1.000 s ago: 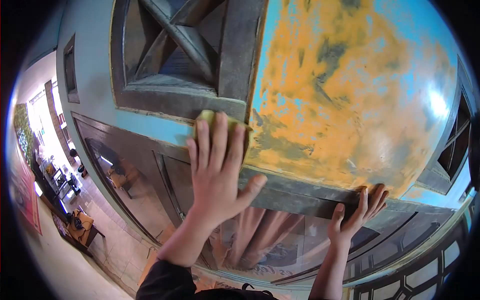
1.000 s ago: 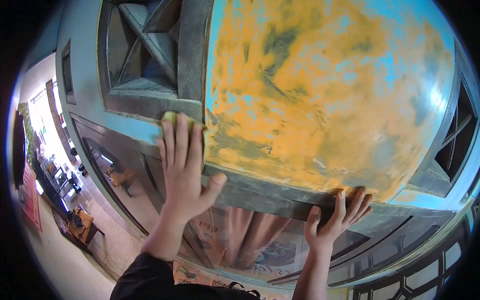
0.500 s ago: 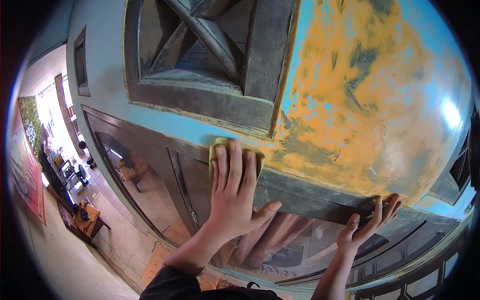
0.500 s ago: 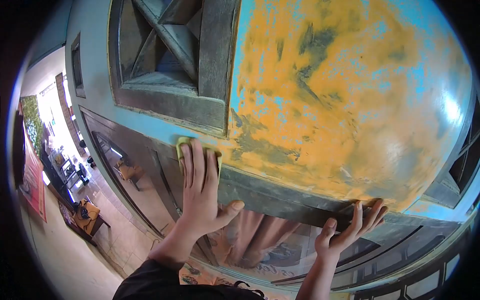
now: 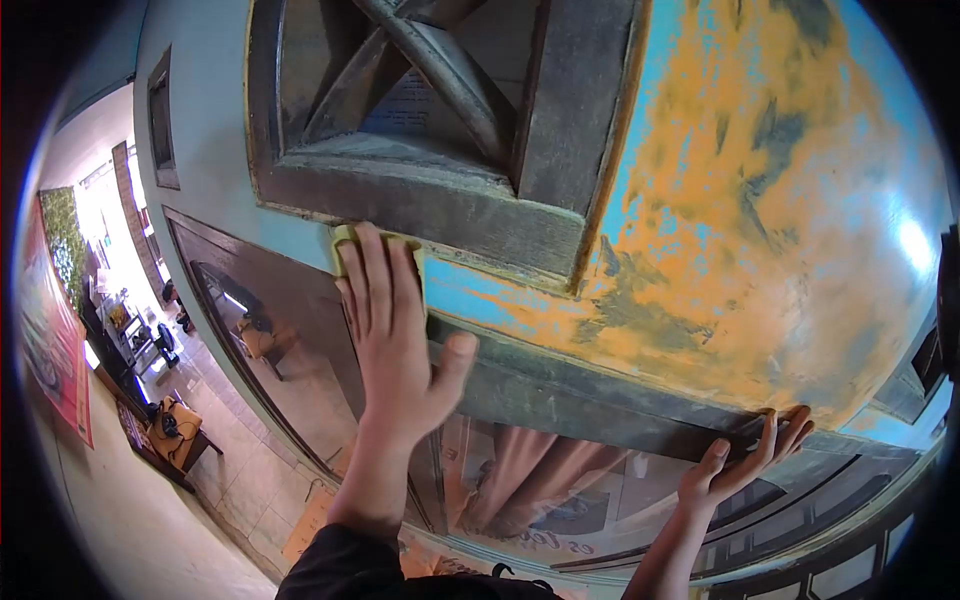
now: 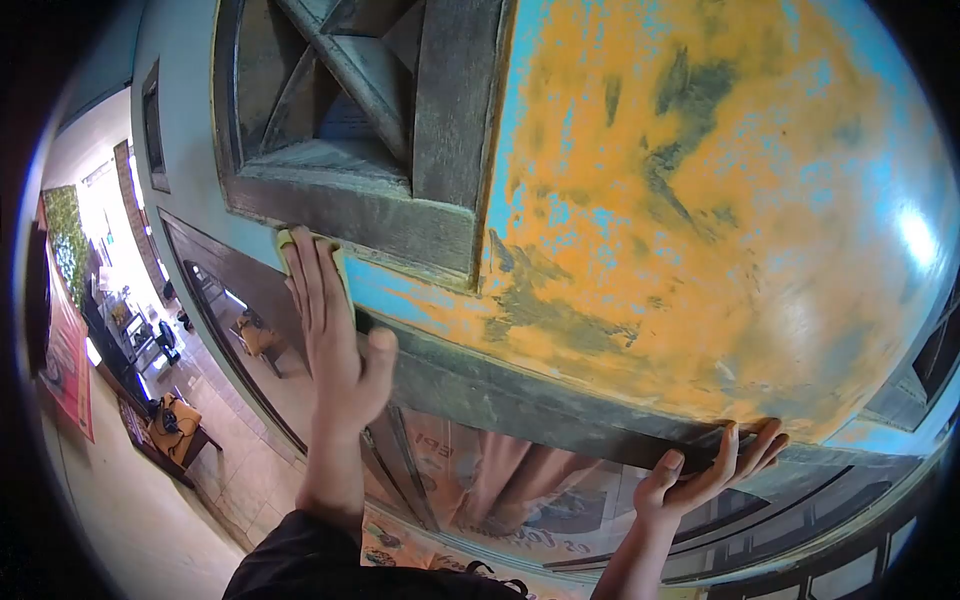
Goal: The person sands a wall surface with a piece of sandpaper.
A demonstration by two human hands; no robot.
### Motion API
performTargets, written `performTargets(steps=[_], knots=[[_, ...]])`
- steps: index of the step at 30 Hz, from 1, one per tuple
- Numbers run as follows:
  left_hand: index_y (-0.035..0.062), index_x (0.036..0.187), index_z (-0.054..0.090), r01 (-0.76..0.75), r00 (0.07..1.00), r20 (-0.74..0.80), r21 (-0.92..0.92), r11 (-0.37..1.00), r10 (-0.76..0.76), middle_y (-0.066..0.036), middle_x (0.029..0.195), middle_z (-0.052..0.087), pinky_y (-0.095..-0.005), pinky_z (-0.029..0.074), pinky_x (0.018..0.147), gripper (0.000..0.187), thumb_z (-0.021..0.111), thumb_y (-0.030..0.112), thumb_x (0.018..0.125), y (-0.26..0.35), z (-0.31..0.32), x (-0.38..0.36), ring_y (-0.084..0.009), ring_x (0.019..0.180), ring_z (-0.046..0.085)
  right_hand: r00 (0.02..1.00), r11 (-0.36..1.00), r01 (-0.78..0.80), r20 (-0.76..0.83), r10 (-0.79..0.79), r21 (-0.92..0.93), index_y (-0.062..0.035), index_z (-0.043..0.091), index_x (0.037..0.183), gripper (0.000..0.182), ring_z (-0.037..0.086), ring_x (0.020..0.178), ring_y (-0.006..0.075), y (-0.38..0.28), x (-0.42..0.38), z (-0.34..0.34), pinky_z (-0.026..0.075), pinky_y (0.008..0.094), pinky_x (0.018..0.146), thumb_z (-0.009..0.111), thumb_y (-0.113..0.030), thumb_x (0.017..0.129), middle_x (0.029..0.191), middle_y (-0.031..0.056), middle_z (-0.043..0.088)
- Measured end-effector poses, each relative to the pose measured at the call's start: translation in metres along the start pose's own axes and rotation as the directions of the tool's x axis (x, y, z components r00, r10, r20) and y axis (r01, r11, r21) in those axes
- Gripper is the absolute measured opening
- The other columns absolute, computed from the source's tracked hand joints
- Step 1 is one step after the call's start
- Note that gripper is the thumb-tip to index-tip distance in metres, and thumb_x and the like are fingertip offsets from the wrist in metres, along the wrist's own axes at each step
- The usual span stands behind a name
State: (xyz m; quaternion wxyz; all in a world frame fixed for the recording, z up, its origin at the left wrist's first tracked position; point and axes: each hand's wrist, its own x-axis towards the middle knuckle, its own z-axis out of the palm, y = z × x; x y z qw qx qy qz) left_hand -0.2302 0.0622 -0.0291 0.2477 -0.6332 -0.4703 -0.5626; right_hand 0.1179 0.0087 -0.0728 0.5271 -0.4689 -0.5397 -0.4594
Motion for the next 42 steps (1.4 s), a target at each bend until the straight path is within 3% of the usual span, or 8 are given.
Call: performTargets(steps=[3, 8, 12, 16, 30, 36, 39, 42], knots=[[-0.0069, 0.15, 0.026, -0.162, 0.967, 0.203, 0.011, 0.987, 0.156, -0.03, 0.159, 0.015, -0.0634, 0.007, 0.115, 0.097, 0.045, 0.067, 0.091, 0.024, -0.002, -0.018, -0.0517, 0.147, 0.009, 1.0, 1.0, -0.025, 0.001, 0.025, 0.008, -0.0056, 0.038, 0.143, 0.056, 0.013, 0.148, 0.0472, -0.004, -0.001, 0.002, 0.003, 0.0659, 0.115, 0.041, -0.043, 0.101, 0.157, 0.026, 0.025], [-0.0077, 0.149, 0.028, -0.017, 1.0, 0.01, -0.029, 0.999, 0.017, -0.031, 0.158, 0.017, -0.0636, 0.007, 0.115, 0.097, 0.043, 0.069, 0.091, -0.013, -0.001, -0.001, -0.0511, 0.148, 0.008, 1.0, 1.0, -0.013, -0.004, 0.013, -0.015, -0.0027, 0.037, 0.142, 0.058, 0.013, 0.148, 0.0467, -0.006, 0.003, 0.003, 0.002, 0.0646, 0.116, 0.039, -0.043, 0.102, 0.157, 0.0255, 0.026], [-0.0066, 0.151, 0.023, -0.168, 0.972, 0.156, -0.055, 0.984, 0.175, -0.03, 0.16, 0.013, -0.0603, 0.007, 0.117, 0.098, 0.036, 0.071, 0.093, 0.015, 0.001, -0.024, -0.0477, 0.149, 0.006, 0.999, 0.999, -0.014, -0.035, 0.013, -0.03, -0.0039, 0.039, 0.144, 0.056, 0.017, 0.148, 0.0439, -0.011, 0.003, 0.005, 0.01, 0.0623, 0.117, 0.041, -0.041, 0.103, 0.158, 0.0226, 0.027], [-0.002, 0.155, 0.016, 0.045, 0.998, 0.034, -0.004, 0.999, -0.045, -0.03, 0.161, 0.008, -0.0608, 0.006, 0.117, 0.097, 0.037, 0.07, 0.093, -0.027, -0.005, -0.005, -0.0483, 0.149, 0.004, 0.999, 1.0, -0.002, -0.046, 0.001, -0.021, -0.0041, 0.038, 0.145, 0.057, 0.018, 0.148, 0.0428, -0.011, 0.005, 0.007, 0.013, 0.061, 0.118, 0.041, -0.042, 0.103, 0.158, 0.0214, 0.026], [-0.008, 0.15, 0.027, -0.161, 0.98, 0.116, 0.008, 0.987, 0.159, -0.031, 0.158, 0.017, -0.0624, 0.003, 0.116, 0.094, 0.036, 0.068, 0.094, -0.035, -0.004, -0.018, -0.0506, 0.148, 0.008, 0.995, 0.994, -0.084, -0.066, 0.08, -0.073, -0.0075, 0.037, 0.148, 0.066, 0.018, 0.149, 0.0384, -0.014, 0.003, 0.012, 0.017, 0.0586, 0.118, 0.037, -0.055, 0.102, 0.159, 0.0189, 0.024], [-0.0056, 0.148, 0.033, -0.055, 0.998, 0.023, -0.065, 0.996, 0.056, -0.03, 0.158, 0.021, -0.0625, 0.0, 0.116, 0.095, 0.041, 0.07, 0.091, -0.039, -0.001, -0.011, -0.0487, 0.149, 0.004, 0.997, 0.978, 0.074, 0.014, -0.073, -0.197, -0.0057, 0.045, 0.144, 0.064, 0.021, 0.148, 0.0409, -0.032, 0.01, 0.012, 0.011, 0.061, 0.117, 0.034, -0.053, 0.103, 0.158, 0.0204, 0.029], [-0.0075, 0.148, 0.032, -0.201, 0.969, 0.129, -0.088, 0.976, 0.211, -0.03, 0.158, 0.021, -0.0622, -0.001, 0.116, 0.095, 0.044, 0.068, 0.091, -0.024, -0.002, -0.027, -0.0484, 0.149, 0.005, 0.963, 0.967, 0.249, 0.122, -0.242, -0.045, -0.0147, 0.057, 0.135, 0.052, 0.021, 0.146, 0.0479, -0.075, 0.022, 0.021, 0.004, 0.0631, 0.117, 0.041, -0.05, 0.1, 0.154, 0.023, 0.034], [-0.0036, 0.147, 0.037, -0.111, 0.991, 0.058, -0.086, 0.99, 0.117, -0.027, 0.158, 0.023, -0.0626, -0.001, 0.116, 0.09, 0.046, 0.067, 0.091, -0.042, -0.003, -0.01, -0.0476, 0.149, 0.007, 0.919, 0.933, 0.358, 0.192, -0.344, -0.041, -0.0212, 0.059, 0.13, 0.044, 0.021, 0.145, 0.0499, -0.101, 0.027, 0.029, 0.002, 0.0644, 0.116, 0.047, -0.048, 0.098, 0.153, 0.0227, 0.037]])
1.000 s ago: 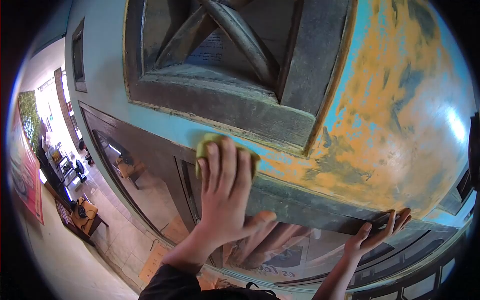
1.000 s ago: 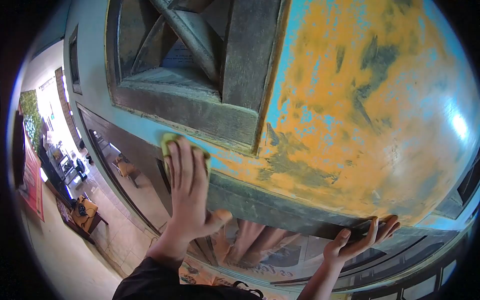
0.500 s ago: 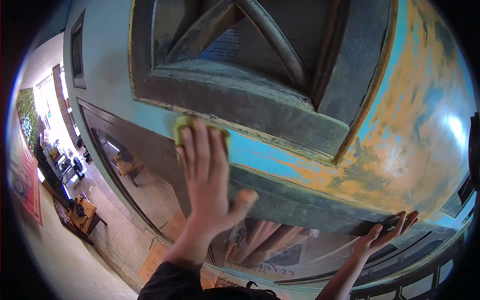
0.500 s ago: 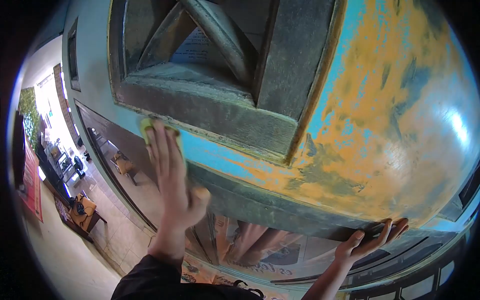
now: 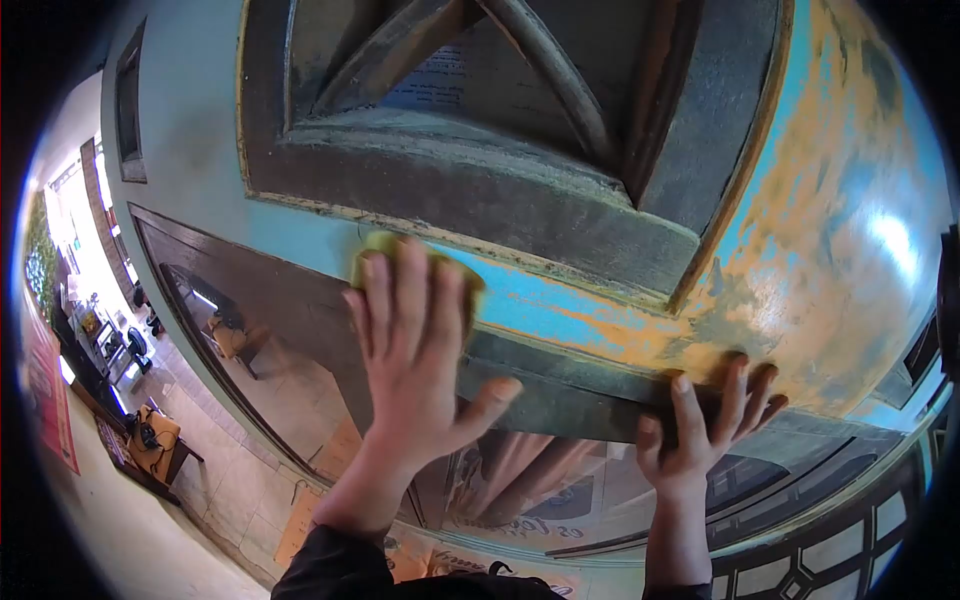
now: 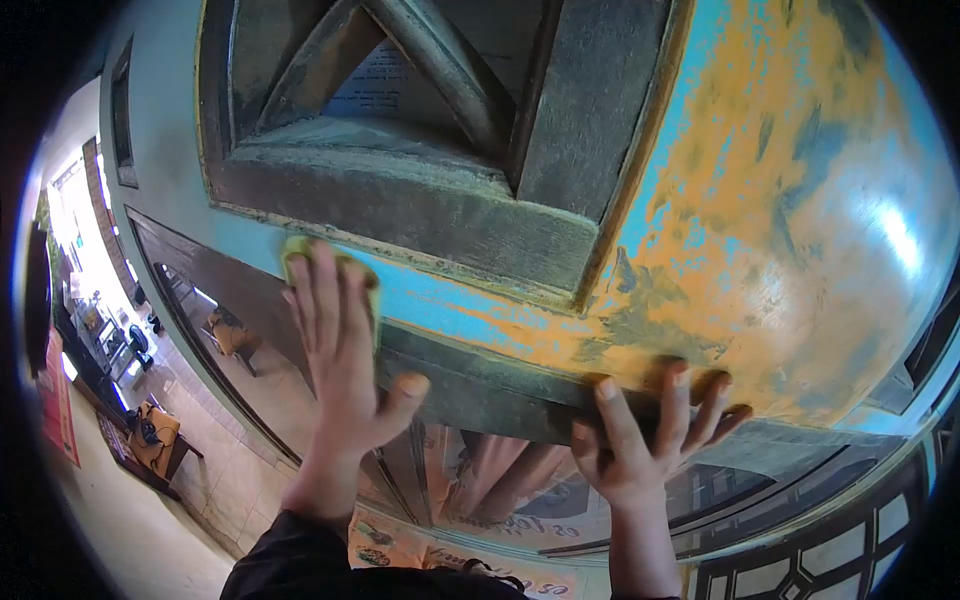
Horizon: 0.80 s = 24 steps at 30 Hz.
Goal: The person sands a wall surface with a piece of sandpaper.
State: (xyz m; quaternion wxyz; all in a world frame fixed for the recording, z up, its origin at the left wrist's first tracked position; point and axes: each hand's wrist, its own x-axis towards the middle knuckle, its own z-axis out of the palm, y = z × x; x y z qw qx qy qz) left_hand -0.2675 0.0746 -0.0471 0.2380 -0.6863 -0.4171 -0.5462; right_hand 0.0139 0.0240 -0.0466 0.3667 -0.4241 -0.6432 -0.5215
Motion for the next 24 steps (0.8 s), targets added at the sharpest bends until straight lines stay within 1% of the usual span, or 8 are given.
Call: performTargets(steps=[2, 5, 6, 9, 14, 17, 18, 24], knots=[[-0.0081, 0.148, 0.028, 0.023, 0.999, 0.022, 0.061, 0.998, -0.024, -0.032, 0.158, 0.018, -0.0627, 0.002, 0.115, 0.095, 0.038, 0.069, 0.094, 0.004, -0.007, 0.005, -0.0521, 0.147, 0.007, 1.0, 1.0, -0.017, 0.007, 0.016, 0.018, -0.0223, 0.06, 0.128, 0.041, 0.021, 0.145, 0.05, 0.0, -0.003, 0.001, 0.001, 0.0649, 0.116, 0.05, -0.046, 0.096, 0.152, 0.0223, 0.038], [-0.0082, 0.15, 0.024, -0.141, 0.978, 0.163, 0.072, 0.987, 0.128, -0.03, 0.159, 0.016, -0.0609, 0.001, 0.116, 0.094, 0.034, 0.068, 0.095, 0.036, 0.002, -0.012, -0.0491, 0.149, 0.008, 1.0, 0.999, -0.022, 0.003, 0.022, 0.041, -0.022, 0.062, 0.126, 0.038, 0.021, 0.146, 0.049, 0.002, -0.009, 0.003, 0.0, 0.0647, 0.116, 0.052, -0.043, 0.095, 0.151, 0.0221, 0.039], [-0.0066, 0.152, 0.021, -0.178, 0.98, 0.114, 0.108, 0.978, 0.166, -0.03, 0.159, 0.017, -0.0609, 0.001, 0.116, 0.095, 0.034, 0.068, 0.095, 0.031, 0.007, -0.011, -0.0492, 0.148, 0.007, 1.0, 0.999, -0.024, 0.004, 0.024, 0.041, -0.0219, 0.062, 0.126, 0.038, 0.021, 0.146, 0.0487, 0.002, -0.011, 0.003, 0.0, 0.0645, 0.116, 0.052, -0.043, 0.095, 0.151, 0.0221, 0.04], [-0.0055, 0.152, 0.022, 0.043, 0.999, -0.013, 0.096, 0.994, -0.042, -0.032, 0.157, 0.019, -0.0637, 0.002, 0.116, 0.099, 0.039, 0.071, 0.092, 0.002, -0.005, 0.014, -0.0527, 0.147, 0.007, 1.0, 0.998, -0.027, -0.002, 0.027, 0.055, -0.0215, 0.064, 0.123, 0.037, 0.021, 0.146, 0.0481, 0.003, -0.01, 0.003, 0.0, 0.0641, 0.117, 0.052, -0.042, 0.095, 0.151, 0.022, 0.041], [-0.0016, 0.155, 0.017, -0.122, 0.988, 0.102, 0.058, 0.991, 0.116, -0.027, 0.162, 0.011, -0.0615, 0.001, 0.116, 0.097, 0.042, 0.068, 0.092, 0.044, 0.013, -0.012, -0.0448, 0.15, 0.005, 0.999, 0.996, -0.045, -0.002, 0.045, 0.077, -0.0214, 0.065, 0.121, 0.036, 0.022, 0.146, 0.0481, 0.003, -0.011, 0.002, 0.0, 0.0637, 0.117, 0.051, -0.042, 0.095, 0.15, 0.0216, 0.043], [-0.0008, 0.152, 0.028, -0.017, 0.996, 0.089, 0.101, 0.995, 0.008, -0.025, 0.16, 0.017, -0.0644, -0.001, 0.115, 0.091, 0.042, 0.066, 0.093, 0.018, 0.0, 0.001, -0.0474, 0.149, 0.006, 0.999, 0.996, -0.037, -0.008, 0.038, 0.084, -0.0217, 0.065, 0.121, 0.036, 0.022, 0.146, 0.0477, 0.004, -0.01, 0.002, 0.0, 0.0633, 0.117, 0.051, -0.042, 0.095, 0.149, 0.0213, 0.043], [0.0012, 0.153, 0.027, 0.068, 0.997, -0.029, 0.01, 0.998, -0.067, -0.025, 0.161, 0.016, -0.0634, -0.003, 0.116, 0.09, 0.039, 0.068, 0.093, 0.008, -0.001, 0.009, -0.0469, 0.149, 0.005, 0.999, 0.995, -0.039, -0.01, 0.04, 0.088, -0.0219, 0.065, 0.121, 0.036, 0.022, 0.146, 0.0475, 0.004, -0.011, 0.002, 0.0, 0.0632, 0.117, 0.051, -0.042, 0.095, 0.149, 0.0212, 0.043], [0.0003, 0.155, 0.019, -0.115, 0.985, 0.14, 0.102, 0.988, 0.1, -0.028, 0.161, 0.012, -0.0623, -0.001, 0.116, 0.094, 0.041, 0.066, 0.092, 0.04, 0.005, -0.002, -0.0484, 0.149, 0.002, 0.999, 0.994, -0.05, -0.016, 0.051, 0.099, -0.0224, 0.065, 0.12, 0.036, 0.023, 0.146, 0.0467, 0.003, -0.012, 0.003, 0.0, 0.0622, 0.118, 0.049, -0.044, 0.096, 0.149, 0.0204, 0.044]])
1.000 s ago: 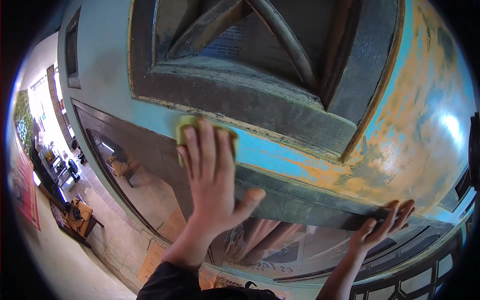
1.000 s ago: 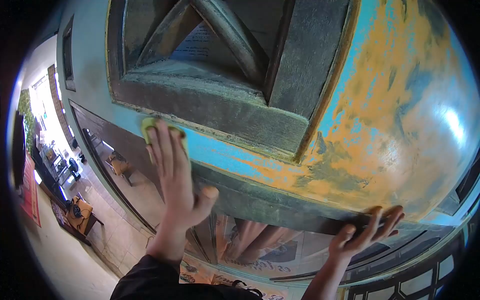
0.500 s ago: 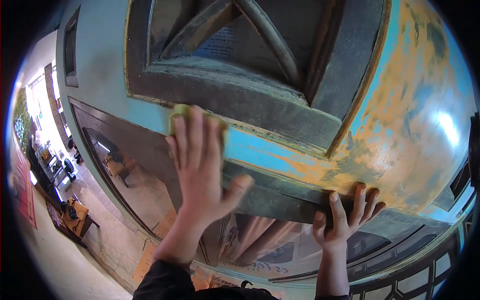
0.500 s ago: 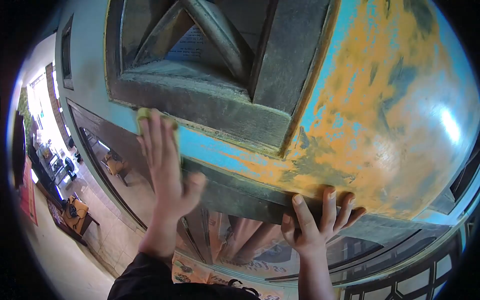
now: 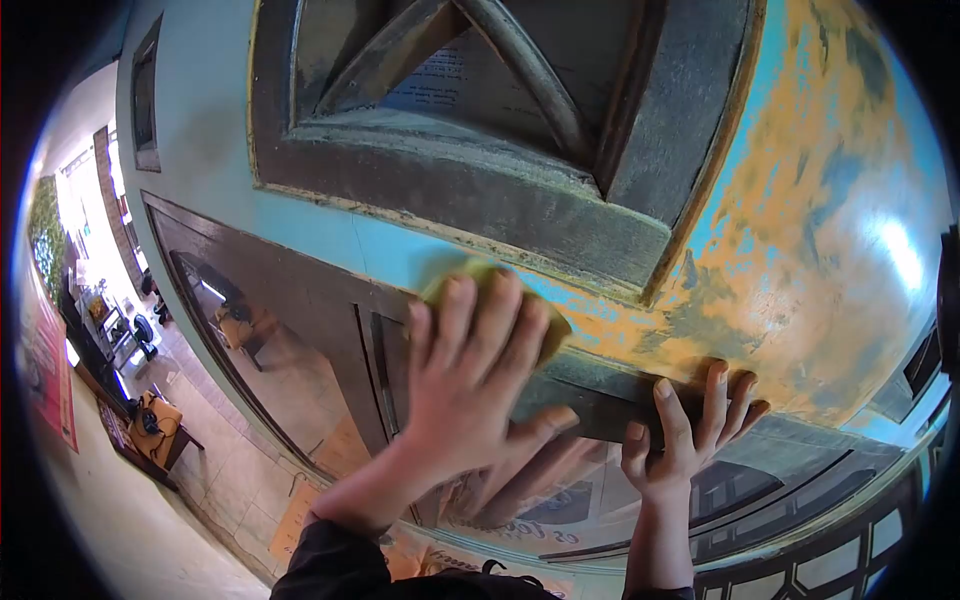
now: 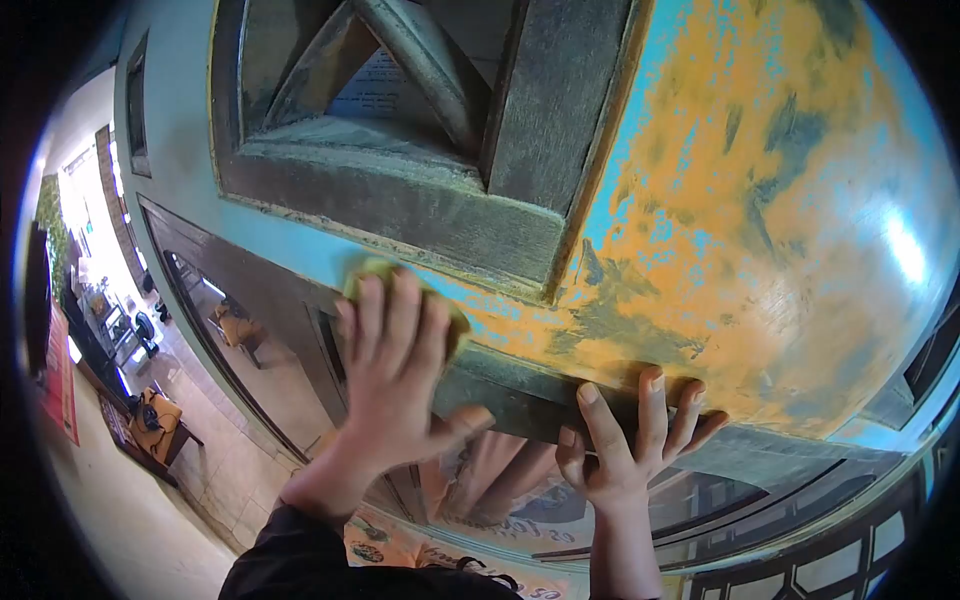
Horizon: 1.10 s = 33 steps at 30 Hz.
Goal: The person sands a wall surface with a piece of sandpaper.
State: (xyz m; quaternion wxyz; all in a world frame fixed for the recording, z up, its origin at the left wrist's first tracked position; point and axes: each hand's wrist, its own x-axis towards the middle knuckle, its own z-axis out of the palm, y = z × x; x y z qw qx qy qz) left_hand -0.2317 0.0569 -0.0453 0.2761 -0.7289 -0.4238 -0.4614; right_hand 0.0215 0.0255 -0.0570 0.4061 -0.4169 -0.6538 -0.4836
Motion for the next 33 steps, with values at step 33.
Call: performTargets(steps=[33], knots=[[-0.0098, 0.15, 0.023, 0.104, 0.993, -0.036, -0.119, 0.988, -0.109, -0.031, 0.158, 0.017, -0.0605, 0.004, 0.117, 0.095, 0.045, 0.062, 0.093, 0.008, -0.002, -0.004, -0.0459, 0.15, 0.006, 0.999, 0.999, -0.05, -0.003, 0.05, 0.022, -0.0221, 0.054, 0.129, 0.041, 0.025, 0.146, 0.0451, -0.001, -0.004, 0.0, 0.003, 0.0628, 0.118, 0.046, -0.048, 0.098, 0.15, 0.0176, 0.044]])
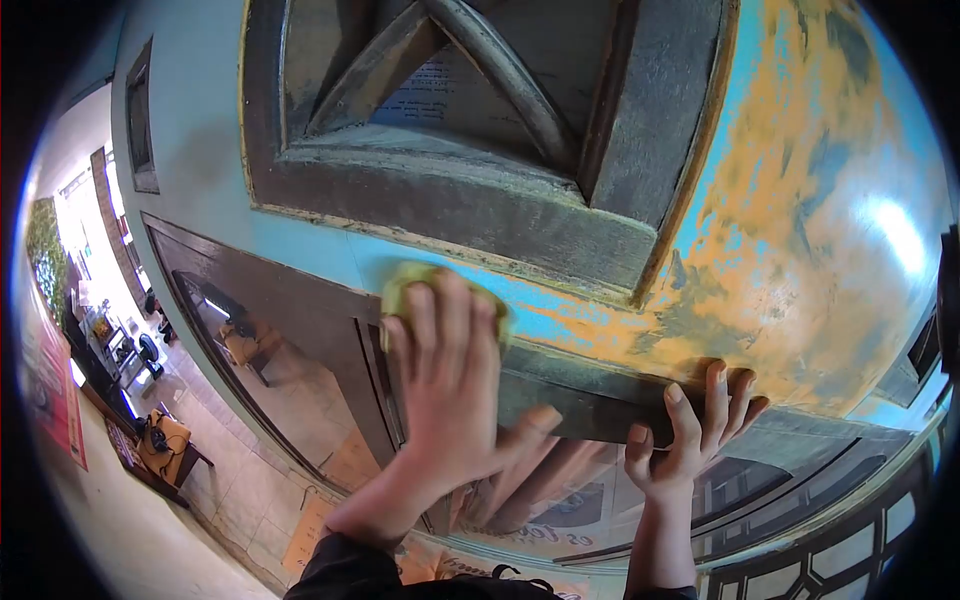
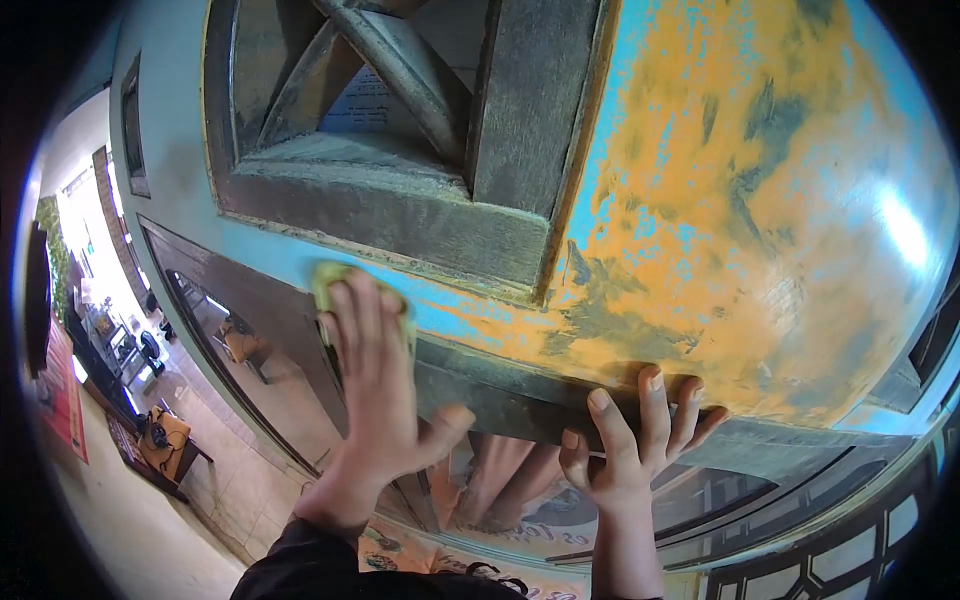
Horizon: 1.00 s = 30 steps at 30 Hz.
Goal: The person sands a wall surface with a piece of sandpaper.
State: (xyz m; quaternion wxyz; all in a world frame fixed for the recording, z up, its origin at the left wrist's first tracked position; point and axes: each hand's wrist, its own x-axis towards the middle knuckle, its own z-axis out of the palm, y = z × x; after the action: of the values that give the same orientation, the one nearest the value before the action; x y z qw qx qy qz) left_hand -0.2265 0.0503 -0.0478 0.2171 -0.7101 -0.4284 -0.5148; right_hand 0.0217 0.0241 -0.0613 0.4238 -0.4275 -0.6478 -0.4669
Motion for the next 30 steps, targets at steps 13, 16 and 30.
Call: performTargets(steps=[13, 16, 30], knots=[[-0.0041, 0.153, 0.018, 0.103, 0.975, -0.196, -0.018, 0.994, -0.105, -0.029, 0.161, 0.011, -0.065, -0.002, 0.115, 0.095, 0.042, 0.066, 0.094, -0.047, -0.007, 0.017, -0.0479, 0.149, 0.004, 1.0, 1.0, 0.013, 0.002, -0.013, -0.008, -0.0229, 0.054, 0.13, 0.04, 0.025, 0.146, 0.0449, 0.001, 0.0, 0.0, 0.003, 0.0625, 0.118, 0.046, -0.046, 0.098, 0.15, 0.0179, 0.044], [-0.0057, 0.153, 0.017, 0.024, 0.993, -0.119, 0.03, 0.999, -0.02, -0.029, 0.16, 0.012, -0.0614, -0.002, 0.116, 0.096, 0.041, 0.065, 0.094, -0.028, 0.0, 0.007, -0.0472, 0.149, 0.004, 1.0, 1.0, 0.011, -0.003, -0.011, -0.002, -0.023, 0.054, 0.13, 0.04, 0.025, 0.146, 0.045, 0.001, 0.0, 0.001, 0.003, 0.0623, 0.118, 0.046, -0.046, 0.098, 0.15, 0.018, 0.044], [-0.0066, 0.151, 0.023, 0.037, 0.993, -0.11, 0.025, 0.999, -0.034, -0.03, 0.159, 0.014, -0.0619, -0.004, 0.116, 0.097, 0.038, 0.069, 0.093, -0.032, -0.002, 0.01, -0.0479, 0.149, 0.005, 1.0, 1.0, 0.009, 0.003, -0.009, -0.004, -0.0218, 0.055, 0.128, 0.04, 0.025, 0.146, 0.0455, 0.001, 0.0, 0.0, 0.003, 0.0617, 0.118, 0.046, -0.047, 0.098, 0.149, 0.0185, 0.044]])
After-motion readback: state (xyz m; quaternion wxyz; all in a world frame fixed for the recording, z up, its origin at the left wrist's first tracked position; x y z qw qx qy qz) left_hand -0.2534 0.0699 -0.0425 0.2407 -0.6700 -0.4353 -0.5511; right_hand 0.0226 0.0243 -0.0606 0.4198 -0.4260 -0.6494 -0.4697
